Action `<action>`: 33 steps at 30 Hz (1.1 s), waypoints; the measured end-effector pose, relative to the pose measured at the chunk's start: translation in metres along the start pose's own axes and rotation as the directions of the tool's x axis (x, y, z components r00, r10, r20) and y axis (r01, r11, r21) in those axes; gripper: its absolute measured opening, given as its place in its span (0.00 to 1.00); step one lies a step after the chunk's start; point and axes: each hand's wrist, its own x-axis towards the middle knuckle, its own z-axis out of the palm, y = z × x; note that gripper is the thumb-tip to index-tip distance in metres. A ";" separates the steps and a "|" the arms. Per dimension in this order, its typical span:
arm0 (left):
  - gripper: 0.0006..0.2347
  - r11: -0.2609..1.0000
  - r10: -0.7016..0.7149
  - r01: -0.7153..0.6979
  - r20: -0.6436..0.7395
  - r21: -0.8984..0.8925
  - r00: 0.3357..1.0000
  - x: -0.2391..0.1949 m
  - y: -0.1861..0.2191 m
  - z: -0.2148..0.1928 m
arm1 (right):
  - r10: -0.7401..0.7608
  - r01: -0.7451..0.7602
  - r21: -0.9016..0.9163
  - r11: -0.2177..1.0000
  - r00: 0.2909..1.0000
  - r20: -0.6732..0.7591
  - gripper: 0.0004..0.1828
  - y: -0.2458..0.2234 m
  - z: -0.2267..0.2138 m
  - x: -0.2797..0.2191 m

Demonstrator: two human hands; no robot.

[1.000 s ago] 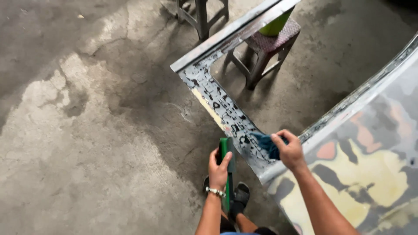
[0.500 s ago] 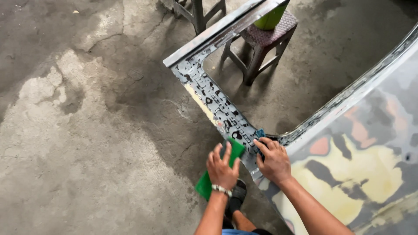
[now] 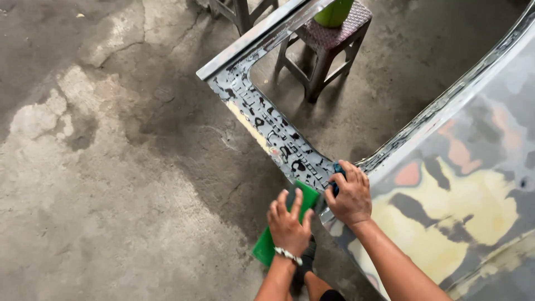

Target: The person sands the edge of a car door frame using a green sanding block and a blue cloth. They repeatedly rub the block along the frame's edge and wipe the surface with the cloth. Later, they switch to a black sanding block to continue sanding the same area.

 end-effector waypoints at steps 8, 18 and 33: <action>0.24 0.999 -0.029 0.028 -0.043 -0.017 0.999 0.016 -0.005 0.010 | 0.038 -0.052 0.147 0.988 0.994 0.102 0.09 0.014 0.013 -0.009; 0.26 0.993 -0.115 0.114 -0.007 -0.032 0.993 0.016 0.009 0.013 | -0.018 0.008 0.261 0.965 0.999 0.036 0.09 0.025 0.017 -0.010; 0.27 0.998 -0.064 0.063 -0.044 -0.028 0.997 -0.007 0.021 0.023 | -0.038 0.022 0.329 0.944 0.998 0.041 0.10 0.027 0.015 -0.010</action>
